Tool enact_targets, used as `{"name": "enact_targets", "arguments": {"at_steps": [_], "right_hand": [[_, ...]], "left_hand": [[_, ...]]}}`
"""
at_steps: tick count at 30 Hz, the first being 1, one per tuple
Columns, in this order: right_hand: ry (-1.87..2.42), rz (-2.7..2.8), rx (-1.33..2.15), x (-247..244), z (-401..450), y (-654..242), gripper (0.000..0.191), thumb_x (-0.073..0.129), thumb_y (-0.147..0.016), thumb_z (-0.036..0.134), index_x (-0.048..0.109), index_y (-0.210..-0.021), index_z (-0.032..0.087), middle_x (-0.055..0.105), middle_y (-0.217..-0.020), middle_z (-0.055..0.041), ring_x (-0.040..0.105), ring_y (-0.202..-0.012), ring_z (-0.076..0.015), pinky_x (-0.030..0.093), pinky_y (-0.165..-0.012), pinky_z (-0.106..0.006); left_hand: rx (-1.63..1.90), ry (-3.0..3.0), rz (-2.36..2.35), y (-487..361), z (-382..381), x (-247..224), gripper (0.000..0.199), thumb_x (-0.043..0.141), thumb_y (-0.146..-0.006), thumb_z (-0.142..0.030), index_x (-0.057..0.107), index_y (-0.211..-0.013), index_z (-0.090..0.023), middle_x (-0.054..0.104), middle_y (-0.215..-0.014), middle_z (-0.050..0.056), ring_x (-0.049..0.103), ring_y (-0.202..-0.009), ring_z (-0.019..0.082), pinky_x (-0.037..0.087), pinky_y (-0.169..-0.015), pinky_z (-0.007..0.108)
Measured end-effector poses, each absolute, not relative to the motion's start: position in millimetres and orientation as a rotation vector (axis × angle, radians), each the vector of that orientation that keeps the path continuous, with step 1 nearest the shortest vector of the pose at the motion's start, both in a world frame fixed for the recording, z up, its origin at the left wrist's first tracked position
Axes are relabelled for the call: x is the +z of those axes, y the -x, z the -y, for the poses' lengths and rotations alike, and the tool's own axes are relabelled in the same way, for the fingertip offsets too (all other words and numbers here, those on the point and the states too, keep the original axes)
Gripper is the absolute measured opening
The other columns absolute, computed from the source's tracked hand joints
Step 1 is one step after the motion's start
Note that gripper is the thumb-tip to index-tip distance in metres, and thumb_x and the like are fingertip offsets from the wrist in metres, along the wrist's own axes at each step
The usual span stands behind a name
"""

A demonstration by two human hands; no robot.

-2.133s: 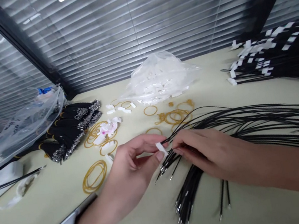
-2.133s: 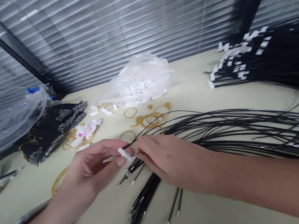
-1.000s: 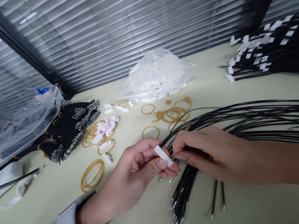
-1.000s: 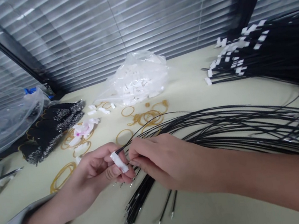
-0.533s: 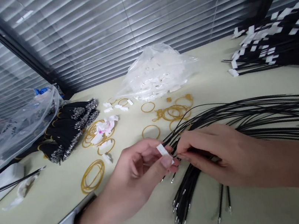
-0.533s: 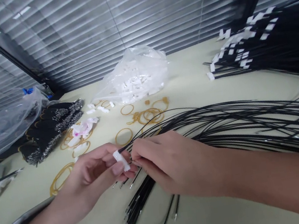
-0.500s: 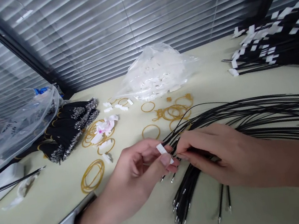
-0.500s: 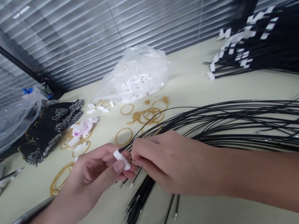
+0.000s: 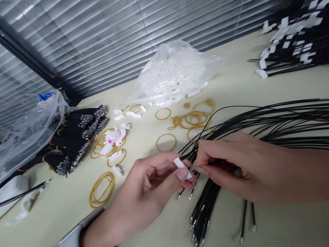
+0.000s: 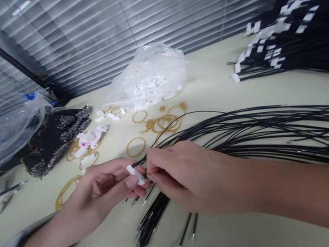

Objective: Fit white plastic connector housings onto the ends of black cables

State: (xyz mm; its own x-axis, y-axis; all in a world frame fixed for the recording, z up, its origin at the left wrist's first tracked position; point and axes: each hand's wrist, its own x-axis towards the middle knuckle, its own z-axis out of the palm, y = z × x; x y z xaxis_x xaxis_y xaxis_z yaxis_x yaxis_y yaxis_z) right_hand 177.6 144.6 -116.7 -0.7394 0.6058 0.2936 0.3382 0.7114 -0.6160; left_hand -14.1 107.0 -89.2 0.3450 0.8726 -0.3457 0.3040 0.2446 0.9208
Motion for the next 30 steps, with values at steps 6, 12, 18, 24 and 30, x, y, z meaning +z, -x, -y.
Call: {"name": "enact_targets", "arguments": {"at_steps": [6,12,18,24,30], "right_hand": [[0.726,2.452,0.811,-114.0,-145.6,-181.4,0.008,0.042,-0.080,0.013,0.042,-0.072,0.015,0.040,-0.050,0.0074,0.030,-0.042,-0.0003,0.020,-0.040,-0.012],[0.747,2.475,0.843,-114.2,-145.2,-179.4,0.006,0.044,-0.078,0.011,0.044,-0.073,0.014,0.042,-0.051,0.0073,0.032,-0.042,0.0002,0.021,-0.041,-0.012],[0.752,2.456,0.787,-117.1,-144.3,-178.4,0.008,0.042,-0.080,0.013,0.047,-0.074,0.015,0.045,-0.053,0.0069,0.033,-0.043,0.0001,0.021,-0.042,-0.013],[0.772,2.490,0.734,-115.9,-145.1,-177.0,0.011,0.040,-0.083,0.016,0.047,-0.076,0.014,0.046,-0.053,0.0053,0.035,-0.045,-0.0021,0.022,-0.044,-0.016],[0.769,2.490,0.735,-116.3,-145.0,-177.0,0.009,0.040,-0.082,0.016,0.047,-0.077,0.015,0.048,-0.056,0.0055,0.035,-0.046,-0.0021,0.021,-0.045,-0.017]], "left_hand": [[0.502,-1.231,-1.254,16.3,-111.4,-87.0,0.019,0.053,-0.078,-0.032,0.059,-0.082,-0.015,0.063,-0.079,0.001,0.061,-0.069,0.003,0.044,-0.055,0.005],[0.513,-1.178,-1.236,17.0,-111.7,-87.8,0.018,0.054,-0.077,-0.031,0.059,-0.078,-0.014,0.065,-0.090,0.003,0.062,-0.069,0.003,0.045,-0.056,0.005],[0.537,-1.131,-1.217,16.9,-111.9,-87.7,0.016,0.055,-0.077,-0.030,0.059,-0.084,-0.016,0.065,-0.088,0.002,0.062,-0.071,0.003,0.046,-0.058,0.005],[0.561,-1.134,-1.159,15.7,-112.4,-89.4,0.015,0.054,-0.078,-0.028,0.059,-0.083,-0.015,0.063,-0.085,0.000,0.061,-0.073,0.002,0.048,-0.068,0.008],[0.559,-1.145,-1.150,16.2,-112.6,-88.5,0.015,0.053,-0.079,-0.027,0.059,-0.085,-0.015,0.061,-0.085,0.000,0.060,-0.075,0.003,0.048,-0.069,0.009]]}}
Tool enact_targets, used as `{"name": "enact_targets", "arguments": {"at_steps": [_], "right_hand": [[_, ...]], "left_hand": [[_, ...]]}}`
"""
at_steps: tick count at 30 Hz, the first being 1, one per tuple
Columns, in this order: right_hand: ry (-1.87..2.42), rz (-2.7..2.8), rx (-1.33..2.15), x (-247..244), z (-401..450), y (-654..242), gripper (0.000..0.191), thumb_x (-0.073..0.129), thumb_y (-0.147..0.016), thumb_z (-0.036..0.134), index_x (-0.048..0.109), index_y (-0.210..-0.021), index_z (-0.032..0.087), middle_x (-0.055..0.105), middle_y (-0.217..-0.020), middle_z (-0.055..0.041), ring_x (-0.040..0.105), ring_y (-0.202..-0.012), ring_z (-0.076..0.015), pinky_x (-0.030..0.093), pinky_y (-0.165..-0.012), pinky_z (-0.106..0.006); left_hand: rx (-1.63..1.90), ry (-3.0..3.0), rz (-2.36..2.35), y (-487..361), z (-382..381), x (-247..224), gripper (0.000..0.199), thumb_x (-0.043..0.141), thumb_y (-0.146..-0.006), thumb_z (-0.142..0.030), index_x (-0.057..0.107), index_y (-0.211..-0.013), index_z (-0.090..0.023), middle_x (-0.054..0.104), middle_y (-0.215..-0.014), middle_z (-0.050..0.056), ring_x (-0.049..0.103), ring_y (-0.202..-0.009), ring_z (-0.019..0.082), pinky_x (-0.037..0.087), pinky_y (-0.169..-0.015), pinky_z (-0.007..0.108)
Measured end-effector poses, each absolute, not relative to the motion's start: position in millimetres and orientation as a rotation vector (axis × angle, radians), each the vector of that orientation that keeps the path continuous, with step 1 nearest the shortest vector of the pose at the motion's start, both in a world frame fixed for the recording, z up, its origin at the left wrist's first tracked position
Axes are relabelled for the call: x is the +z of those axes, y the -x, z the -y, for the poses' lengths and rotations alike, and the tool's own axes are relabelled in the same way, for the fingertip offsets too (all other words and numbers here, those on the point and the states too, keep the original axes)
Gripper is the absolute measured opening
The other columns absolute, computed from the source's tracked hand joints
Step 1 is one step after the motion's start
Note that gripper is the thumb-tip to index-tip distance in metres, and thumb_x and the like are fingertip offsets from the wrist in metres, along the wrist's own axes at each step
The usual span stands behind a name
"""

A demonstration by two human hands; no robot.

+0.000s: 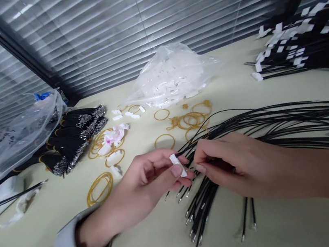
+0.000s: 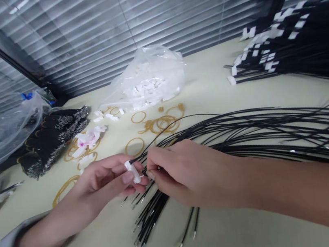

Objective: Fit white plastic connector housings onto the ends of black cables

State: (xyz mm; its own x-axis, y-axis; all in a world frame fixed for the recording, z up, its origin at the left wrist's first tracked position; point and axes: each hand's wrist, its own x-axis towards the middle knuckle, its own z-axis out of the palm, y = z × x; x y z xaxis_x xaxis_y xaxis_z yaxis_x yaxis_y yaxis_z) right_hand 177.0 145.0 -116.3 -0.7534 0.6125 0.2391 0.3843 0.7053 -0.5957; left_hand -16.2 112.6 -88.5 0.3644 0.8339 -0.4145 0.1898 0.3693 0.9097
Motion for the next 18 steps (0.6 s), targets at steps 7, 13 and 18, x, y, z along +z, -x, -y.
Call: {"name": "enact_targets", "arguments": {"at_steps": [7,13,18], "right_hand": [[0.762,2.519,0.680,-117.4,-144.2,-176.6,0.013,0.037,-0.084,0.019,0.048,-0.078,0.015,0.049,-0.056,0.0047,0.040,-0.048,-0.0042,0.022,-0.047,-0.019],[0.733,2.569,0.500,-117.4,-142.6,-174.0,0.018,0.034,-0.086,0.020,0.047,-0.076,0.014,0.049,-0.057,0.0021,0.044,-0.049,-0.0060,0.024,-0.048,-0.020],[0.737,2.514,0.496,-117.6,-142.5,-174.3,0.016,0.035,-0.085,0.020,0.047,-0.077,0.014,0.050,-0.057,0.0033,0.046,-0.050,-0.0058,0.026,-0.049,-0.020]], "left_hand": [[0.541,-1.244,-1.125,15.4,-111.0,-90.1,0.014,0.052,-0.079,-0.026,0.057,-0.084,-0.014,0.062,-0.084,0.002,0.059,-0.077,0.004,0.046,-0.070,0.011],[0.599,-1.260,-1.103,13.8,-110.0,-94.4,0.013,0.052,-0.080,-0.023,0.054,-0.089,-0.015,0.065,-0.084,0.002,0.059,-0.078,0.004,0.046,-0.072,0.011],[0.622,-1.252,-1.080,14.4,-110.5,-93.2,0.011,0.050,-0.081,-0.020,0.053,-0.089,-0.015,0.066,-0.086,0.002,0.060,-0.078,0.003,0.047,-0.075,0.010]]}}
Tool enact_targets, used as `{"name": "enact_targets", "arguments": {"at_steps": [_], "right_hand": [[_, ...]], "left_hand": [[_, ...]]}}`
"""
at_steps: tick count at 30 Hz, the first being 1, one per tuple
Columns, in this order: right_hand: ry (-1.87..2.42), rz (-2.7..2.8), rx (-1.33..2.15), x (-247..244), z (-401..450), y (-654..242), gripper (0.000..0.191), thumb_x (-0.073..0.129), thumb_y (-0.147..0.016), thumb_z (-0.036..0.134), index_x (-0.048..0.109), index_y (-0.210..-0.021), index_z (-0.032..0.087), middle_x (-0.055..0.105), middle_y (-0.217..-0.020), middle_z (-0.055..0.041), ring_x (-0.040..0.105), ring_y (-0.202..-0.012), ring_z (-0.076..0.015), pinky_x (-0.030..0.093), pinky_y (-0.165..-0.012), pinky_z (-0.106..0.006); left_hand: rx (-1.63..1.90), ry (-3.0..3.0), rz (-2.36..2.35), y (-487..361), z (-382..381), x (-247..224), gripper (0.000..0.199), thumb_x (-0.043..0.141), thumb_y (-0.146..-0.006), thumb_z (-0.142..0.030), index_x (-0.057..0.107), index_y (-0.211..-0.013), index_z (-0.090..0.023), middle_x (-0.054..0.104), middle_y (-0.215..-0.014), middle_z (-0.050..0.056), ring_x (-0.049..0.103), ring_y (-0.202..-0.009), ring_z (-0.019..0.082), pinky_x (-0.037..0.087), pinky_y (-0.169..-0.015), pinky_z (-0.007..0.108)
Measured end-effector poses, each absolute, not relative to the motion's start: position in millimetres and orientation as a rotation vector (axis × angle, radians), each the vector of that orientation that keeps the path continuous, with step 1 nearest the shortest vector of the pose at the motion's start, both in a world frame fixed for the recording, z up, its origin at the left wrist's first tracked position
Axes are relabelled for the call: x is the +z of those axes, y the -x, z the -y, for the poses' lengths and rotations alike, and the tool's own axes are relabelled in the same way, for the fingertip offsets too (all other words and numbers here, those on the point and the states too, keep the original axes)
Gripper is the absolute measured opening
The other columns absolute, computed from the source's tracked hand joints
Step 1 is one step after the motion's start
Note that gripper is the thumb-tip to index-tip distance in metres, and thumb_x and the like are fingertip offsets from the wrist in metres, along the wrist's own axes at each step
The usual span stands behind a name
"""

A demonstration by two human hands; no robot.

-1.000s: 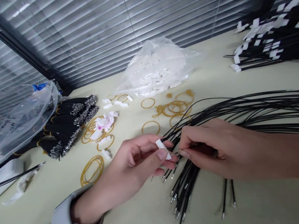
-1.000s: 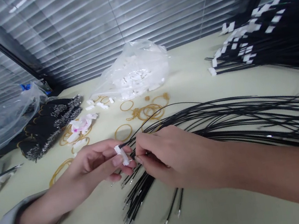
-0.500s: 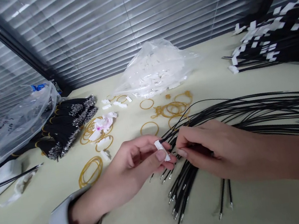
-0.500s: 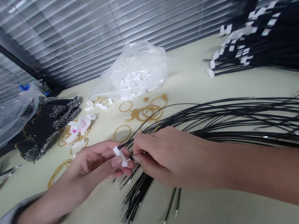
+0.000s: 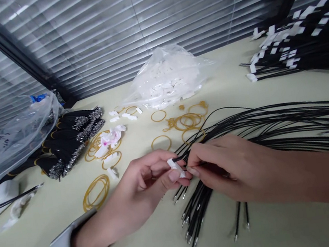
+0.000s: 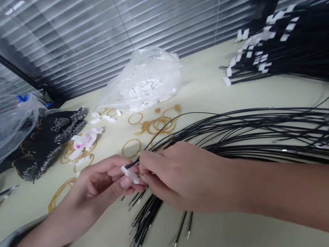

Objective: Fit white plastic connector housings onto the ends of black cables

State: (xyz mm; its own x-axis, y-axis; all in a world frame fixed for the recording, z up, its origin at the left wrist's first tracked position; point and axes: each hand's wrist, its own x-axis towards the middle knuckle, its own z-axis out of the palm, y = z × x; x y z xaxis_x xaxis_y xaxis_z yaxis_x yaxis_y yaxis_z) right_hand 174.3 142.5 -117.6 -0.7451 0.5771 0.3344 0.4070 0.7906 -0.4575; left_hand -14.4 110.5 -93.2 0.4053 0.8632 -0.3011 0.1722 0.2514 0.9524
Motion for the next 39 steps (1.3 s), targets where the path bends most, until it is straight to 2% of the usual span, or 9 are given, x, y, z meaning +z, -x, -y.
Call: {"name": "enact_targets", "arguments": {"at_steps": [5,13,17,23,27,31,35,39], "right_hand": [[0.745,2.459,0.478,-117,-141,-177,0.010,0.039,-0.081,0.017,0.047,-0.074,0.014,0.048,-0.054,0.0043,0.040,-0.045,-0.0040,0.023,-0.047,-0.019],[0.768,2.474,0.479,-117,-140,-177,0.015,0.038,-0.081,0.019,0.049,-0.073,0.014,0.048,-0.053,0.0037,0.041,-0.045,-0.0045,0.025,-0.047,-0.021],[0.749,2.476,0.486,-118,-141,-176,0.012,0.039,-0.080,0.017,0.049,-0.075,0.014,0.049,-0.054,0.0040,0.042,-0.045,-0.0045,0.024,-0.046,-0.020],[0.597,2.563,0.261,-120,-139,-172,0.021,0.033,-0.085,0.016,0.049,-0.073,0.012,0.050,-0.060,-0.0001,0.045,-0.051,-0.0071,0.028,-0.049,-0.021],[0.585,2.540,0.272,-123,-140,-172,0.019,0.035,-0.086,0.016,0.049,-0.074,0.013,0.050,-0.061,0.0012,0.043,-0.051,-0.0070,0.029,-0.049,-0.021],[0.598,2.415,0.335,-119,-147,-173,0.015,0.041,-0.085,0.017,0.055,-0.081,0.013,0.052,-0.073,-0.0009,0.047,-0.066,-0.0066,0.037,-0.060,-0.019],[0.550,2.379,-0.032,-105,-146,-174,0.012,0.048,-0.081,0.015,0.058,-0.086,0.011,0.049,-0.098,-0.0093,0.044,-0.094,-0.0164,0.037,-0.082,-0.030],[0.403,2.699,0.048,-104,-135,-176,0.006,0.052,-0.080,0.020,0.054,-0.077,0.016,0.051,-0.083,-0.0022,0.043,-0.080,-0.0139,0.035,-0.074,-0.029]], "left_hand": [[0.685,-1.256,-1.112,14,-110,-93,0.013,0.051,-0.080,-0.017,0.054,-0.092,-0.014,0.066,-0.087,0.004,0.060,-0.073,0.004,0.048,-0.069,0.011],[0.638,-1.278,-1.100,14,-111,-93,0.014,0.050,-0.081,-0.018,0.053,-0.095,-0.016,0.066,-0.085,0.001,0.060,-0.076,0.003,0.048,-0.072,0.011],[0.623,-1.321,-1.116,13,-111,-93,0.010,0.051,-0.080,-0.018,0.053,-0.090,-0.016,0.065,-0.084,0.000,0.059,-0.076,0.004,0.047,-0.072,0.011],[0.634,-1.441,-1.221,8,-104,-96,0.009,0.052,-0.079,-0.022,0.054,-0.084,-0.014,0.063,-0.075,0.001,0.057,-0.071,0.006,0.044,-0.063,0.011],[0.669,-1.417,-1.200,4,-105,-96,0.006,0.054,-0.078,-0.020,0.055,-0.081,-0.015,0.063,-0.075,0.000,0.056,-0.071,0.005,0.043,-0.062,0.011],[0.726,-1.427,-1.242,8,-110,-96,0.010,0.054,-0.078,-0.023,0.055,-0.084,-0.015,0.061,-0.073,-0.001,0.054,-0.070,0.004,0.042,-0.063,0.011],[0.726,-1.452,-1.340,16,-112,-96,0.016,0.051,-0.080,-0.031,0.053,-0.086,-0.016,0.055,-0.072,-0.001,0.051,-0.069,0.005,0.039,-0.059,0.013],[0.730,-1.466,-1.338,17,-113,-96,0.016,0.049,-0.080,-0.031,0.051,-0.082,-0.015,0.052,-0.070,-0.002,0.050,-0.066,0.004,0.038,-0.059,0.013]]}}
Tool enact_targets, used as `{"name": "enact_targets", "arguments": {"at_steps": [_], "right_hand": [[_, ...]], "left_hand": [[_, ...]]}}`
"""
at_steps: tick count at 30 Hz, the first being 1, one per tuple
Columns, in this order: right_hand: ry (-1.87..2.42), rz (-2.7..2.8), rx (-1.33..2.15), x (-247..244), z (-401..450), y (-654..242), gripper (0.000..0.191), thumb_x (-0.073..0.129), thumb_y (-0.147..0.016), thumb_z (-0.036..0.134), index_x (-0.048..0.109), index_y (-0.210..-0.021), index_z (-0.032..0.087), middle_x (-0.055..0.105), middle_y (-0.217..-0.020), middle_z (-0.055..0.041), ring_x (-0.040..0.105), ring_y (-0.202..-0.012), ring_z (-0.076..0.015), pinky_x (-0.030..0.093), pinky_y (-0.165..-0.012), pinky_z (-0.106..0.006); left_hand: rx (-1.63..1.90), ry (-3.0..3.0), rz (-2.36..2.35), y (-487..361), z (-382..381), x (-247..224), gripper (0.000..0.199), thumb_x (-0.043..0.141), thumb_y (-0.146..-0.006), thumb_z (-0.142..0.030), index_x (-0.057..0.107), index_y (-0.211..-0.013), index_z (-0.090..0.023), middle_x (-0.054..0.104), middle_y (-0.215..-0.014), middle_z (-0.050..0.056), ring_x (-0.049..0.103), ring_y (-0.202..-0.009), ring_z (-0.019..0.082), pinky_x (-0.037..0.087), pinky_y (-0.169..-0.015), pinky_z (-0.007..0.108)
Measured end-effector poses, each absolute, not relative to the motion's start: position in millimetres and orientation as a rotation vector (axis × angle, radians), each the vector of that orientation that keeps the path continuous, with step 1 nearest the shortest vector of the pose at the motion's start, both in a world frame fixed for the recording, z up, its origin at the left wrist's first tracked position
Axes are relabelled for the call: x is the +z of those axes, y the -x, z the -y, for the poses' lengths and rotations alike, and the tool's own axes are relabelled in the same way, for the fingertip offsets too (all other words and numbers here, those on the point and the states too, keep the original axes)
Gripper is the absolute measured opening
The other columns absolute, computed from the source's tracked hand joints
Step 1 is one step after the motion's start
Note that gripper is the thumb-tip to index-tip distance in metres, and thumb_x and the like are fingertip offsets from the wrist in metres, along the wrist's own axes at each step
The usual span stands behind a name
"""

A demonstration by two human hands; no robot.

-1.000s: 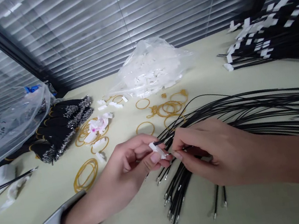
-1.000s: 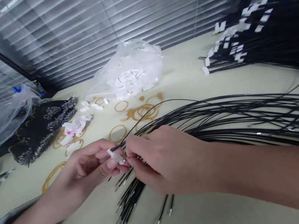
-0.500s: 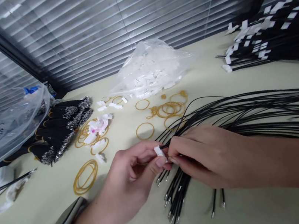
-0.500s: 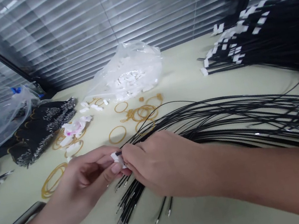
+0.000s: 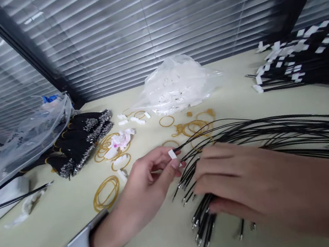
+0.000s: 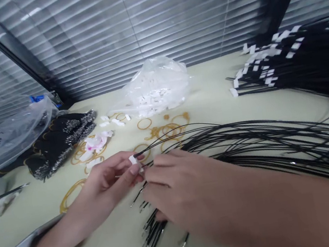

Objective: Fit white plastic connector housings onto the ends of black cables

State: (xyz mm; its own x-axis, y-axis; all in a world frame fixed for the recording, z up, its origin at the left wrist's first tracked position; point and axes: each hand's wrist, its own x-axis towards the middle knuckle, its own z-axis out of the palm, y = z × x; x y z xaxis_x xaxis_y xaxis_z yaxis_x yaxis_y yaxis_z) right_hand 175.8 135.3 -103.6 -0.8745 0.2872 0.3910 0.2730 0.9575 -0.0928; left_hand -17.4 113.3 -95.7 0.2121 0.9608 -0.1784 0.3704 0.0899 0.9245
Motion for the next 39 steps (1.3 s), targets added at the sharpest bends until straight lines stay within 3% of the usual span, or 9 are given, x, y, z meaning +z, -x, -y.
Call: {"name": "enact_targets", "arguments": {"at_steps": [3,11,17,27,34,39], "right_hand": [[0.420,2.814,0.158,-113,-133,-178,0.008,0.057,-0.076,0.018,0.049,-0.074,0.018,0.050,-0.075,0.0009,0.040,-0.074,-0.0136,0.031,-0.069,-0.029],[0.858,2.615,0.590,-105,-144,-175,0.019,0.038,-0.087,0.015,0.051,-0.074,0.018,0.050,-0.072,0.0018,0.041,-0.066,-0.0090,0.030,-0.061,-0.023],[0.994,2.319,0.547,-113,-143,-169,0.013,0.042,-0.083,0.013,0.052,-0.075,0.016,0.052,-0.079,0.0014,0.045,-0.077,-0.0085,0.035,-0.069,-0.022],[1.074,2.231,0.628,-113,-147,-168,0.012,0.048,-0.081,0.019,0.056,-0.073,0.019,0.055,-0.073,0.0050,0.048,-0.070,-0.0046,0.035,-0.062,-0.018],[1.033,2.277,0.511,-117,-151,-169,0.011,0.046,-0.082,0.018,0.054,-0.074,0.017,0.054,-0.073,0.0045,0.045,-0.068,-0.0044,0.033,-0.060,-0.017],[0.998,2.290,0.462,-119,-151,-170,0.011,0.045,-0.082,0.015,0.052,-0.074,0.015,0.053,-0.071,0.0031,0.044,-0.064,-0.0048,0.031,-0.056,-0.017]], "left_hand": [[0.760,-1.414,-1.282,17,-115,-95,0.016,0.050,-0.080,-0.030,0.051,-0.085,-0.015,0.052,-0.073,-0.002,0.051,-0.067,0.003,0.040,-0.061,0.012],[0.778,-1.267,-1.289,21,-121,-94,0.019,0.055,-0.077,-0.028,0.051,-0.089,-0.014,0.056,-0.079,0.000,0.053,-0.068,0.003,0.043,-0.063,0.013],[0.827,-1.289,-1.274,21,-121,-93,0.014,0.055,-0.077,-0.027,0.052,-0.083,-0.014,0.057,-0.077,-0.001,0.053,-0.067,0.002,0.044,-0.064,0.010],[0.857,-1.211,-1.246,18,-119,-92,0.012,0.057,-0.076,-0.022,0.053,-0.085,-0.014,0.058,-0.076,-0.002,0.056,-0.069,0.002,0.045,-0.064,0.008],[0.854,-1.193,-1.278,18,-120,-93,0.015,0.059,-0.074,-0.023,0.057,-0.087,-0.017,0.061,-0.081,-0.001,0.058,-0.070,0.003,0.047,-0.065,0.009],[0.853,-1.191,-1.278,17,-120,-92,0.011,0.060,-0.074,-0.022,0.059,-0.083,-0.016,0.063,-0.074,-0.002,0.058,-0.068,0.003,0.047,-0.064,0.009]]}}
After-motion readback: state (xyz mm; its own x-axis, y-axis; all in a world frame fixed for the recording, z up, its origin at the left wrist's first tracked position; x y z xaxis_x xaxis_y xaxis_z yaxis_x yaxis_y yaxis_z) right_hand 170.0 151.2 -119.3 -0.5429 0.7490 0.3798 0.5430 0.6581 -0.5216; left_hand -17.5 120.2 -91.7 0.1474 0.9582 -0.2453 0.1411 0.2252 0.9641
